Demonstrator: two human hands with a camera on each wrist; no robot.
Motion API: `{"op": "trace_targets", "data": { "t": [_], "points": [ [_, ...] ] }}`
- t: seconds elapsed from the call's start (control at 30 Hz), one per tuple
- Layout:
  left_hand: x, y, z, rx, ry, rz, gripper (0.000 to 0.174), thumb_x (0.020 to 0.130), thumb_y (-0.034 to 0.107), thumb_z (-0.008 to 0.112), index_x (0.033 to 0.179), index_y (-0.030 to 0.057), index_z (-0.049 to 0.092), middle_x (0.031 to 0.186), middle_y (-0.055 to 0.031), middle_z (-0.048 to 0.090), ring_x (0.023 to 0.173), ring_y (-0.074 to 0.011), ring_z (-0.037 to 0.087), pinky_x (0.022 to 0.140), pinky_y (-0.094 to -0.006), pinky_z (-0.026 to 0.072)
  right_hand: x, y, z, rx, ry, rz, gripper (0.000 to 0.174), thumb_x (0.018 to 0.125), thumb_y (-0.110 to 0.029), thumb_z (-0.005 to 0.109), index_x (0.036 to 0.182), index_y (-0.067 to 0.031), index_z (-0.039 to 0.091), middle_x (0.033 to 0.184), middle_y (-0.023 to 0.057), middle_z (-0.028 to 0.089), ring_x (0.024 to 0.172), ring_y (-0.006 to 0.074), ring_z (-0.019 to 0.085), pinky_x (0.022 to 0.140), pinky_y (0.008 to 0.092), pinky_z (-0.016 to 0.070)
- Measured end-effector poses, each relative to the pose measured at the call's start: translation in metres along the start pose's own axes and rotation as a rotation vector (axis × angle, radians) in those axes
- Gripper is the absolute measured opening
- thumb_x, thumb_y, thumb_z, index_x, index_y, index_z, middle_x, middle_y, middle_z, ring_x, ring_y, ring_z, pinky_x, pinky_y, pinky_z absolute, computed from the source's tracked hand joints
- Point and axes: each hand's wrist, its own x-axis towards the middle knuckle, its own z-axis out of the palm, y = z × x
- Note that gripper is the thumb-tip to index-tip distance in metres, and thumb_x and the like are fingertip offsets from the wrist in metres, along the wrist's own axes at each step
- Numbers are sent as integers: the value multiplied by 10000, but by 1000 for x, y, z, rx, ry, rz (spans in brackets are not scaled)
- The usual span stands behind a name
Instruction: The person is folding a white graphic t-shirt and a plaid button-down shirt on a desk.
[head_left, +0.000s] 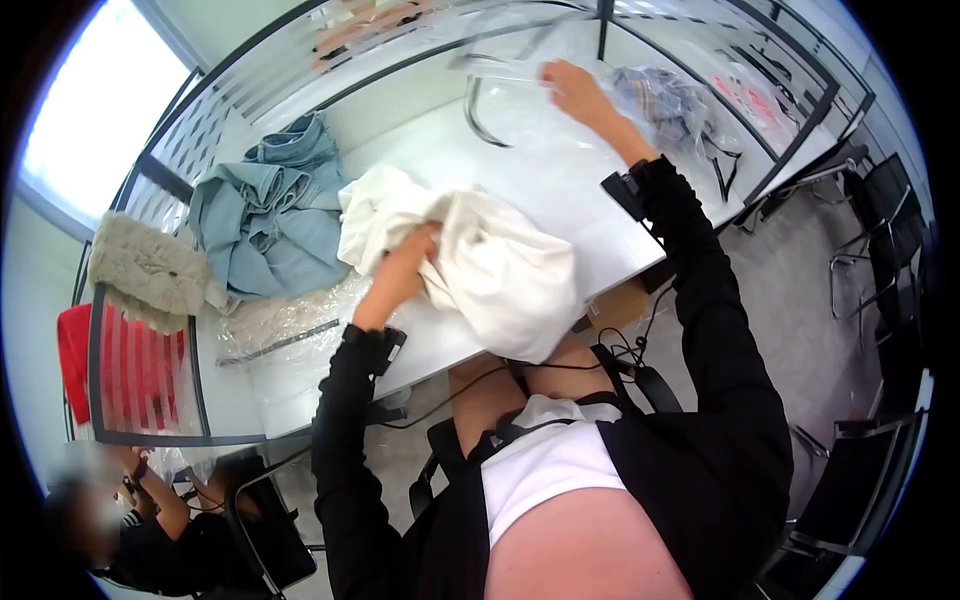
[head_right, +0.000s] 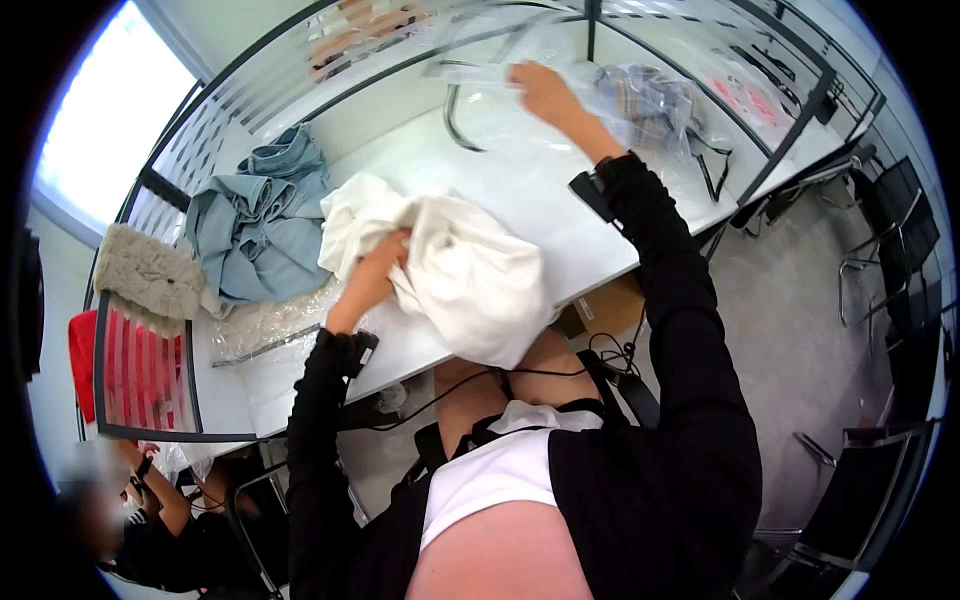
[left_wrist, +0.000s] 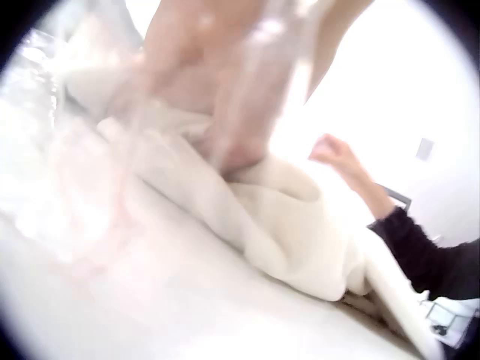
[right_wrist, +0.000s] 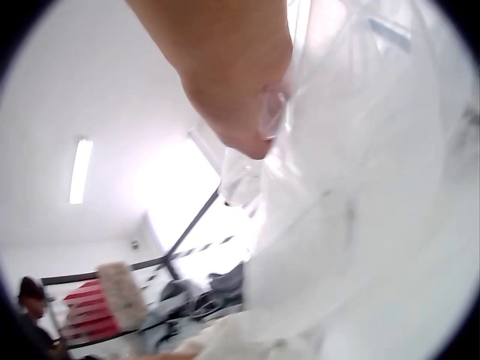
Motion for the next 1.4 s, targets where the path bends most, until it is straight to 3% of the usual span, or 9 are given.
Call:
{"op": "trace_targets", "data": {
  "t": [0.2,0.5,0.57,0.63,0.77,1.0,1.07,1.17,1.4],
  "points": [
    [7,7,-39,43,-116,91,286,630,-112,502,890,5,523,1218,-165,497,1114,-303,480,869,-325,417,-35,-196,-55,610,-253,-630,269,715,-31,618,961,-119,553,1015,37,562,980,239,526,878,347,402],
    [-27,46,-19,-57,284,-18,308,684,-31,562,988,-11,609,1037,-173,602,988,-247,576,792,-356,457,-3,-155,-2,1100,-1172,-520,359,818,-118,565,1123,57,498,1042,180,574,956,288,553,869,334,432],
    [-34,72,-34,-352,358,-316,254,700,0,586,952,-19,620,1002,-171,609,973,-263,578,799,-353,451,24,-110,19,1278,-1017,69,562,778,-261,653,1213,37,459,1116,186,570,1060,255,534,948,319,391],
    [-34,64,-36,-249,284,-196,335,716,0,579,1051,-19,576,1052,-180,583,1018,-308,544,857,-371,419,35,-65,56,374,-207,4,687,696,-382,712,1249,-55,466,1252,239,466,1207,339,405,990,493,329],
    [-46,27,0,141,222,-37,382,757,23,559,1136,-12,524,1125,-187,542,1106,-340,469,959,-367,347,-1,9,96,-254,-644,547,719,582,-523,745,1193,-222,514,1422,262,130,1187,602,174,781,797,197],
    [-40,-47,19,379,197,95,551,711,106,671,1202,7,443,1160,-203,481,1084,-406,436,985,-441,312,2,12,66,330,-266,302,442,757,-196,637,1151,-30,525,899,85,647,849,165,609,777,296,465],
    [-10,43,-37,259,627,107,997,522,144,817,1348,49,268,1339,-336,227,1230,-457,292,971,-456,352,9,-90,6,1146,-128,221,252,737,-70,623,952,31,538,859,52,595,769,115,541,748,262,451],
    [7,97,-61,319,597,355,982,513,111,815,1342,45,291,1320,-270,313,1183,-415,371,944,-418,392,-27,-102,78,710,-436,-330,471,851,-177,543,1271,-2,420,1296,148,436,1242,230,361,1043,350,262],
    [-17,65,-156,352,552,61,545,801,145,579,1281,-1,366,1176,-151,480,1047,-277,513,854,-302,464,-17,-161,-29,1185,-456,-196,583,836,-257,587,1322,-33,358,1254,145,456,1124,229,460,942,347,394]
  ]
}}
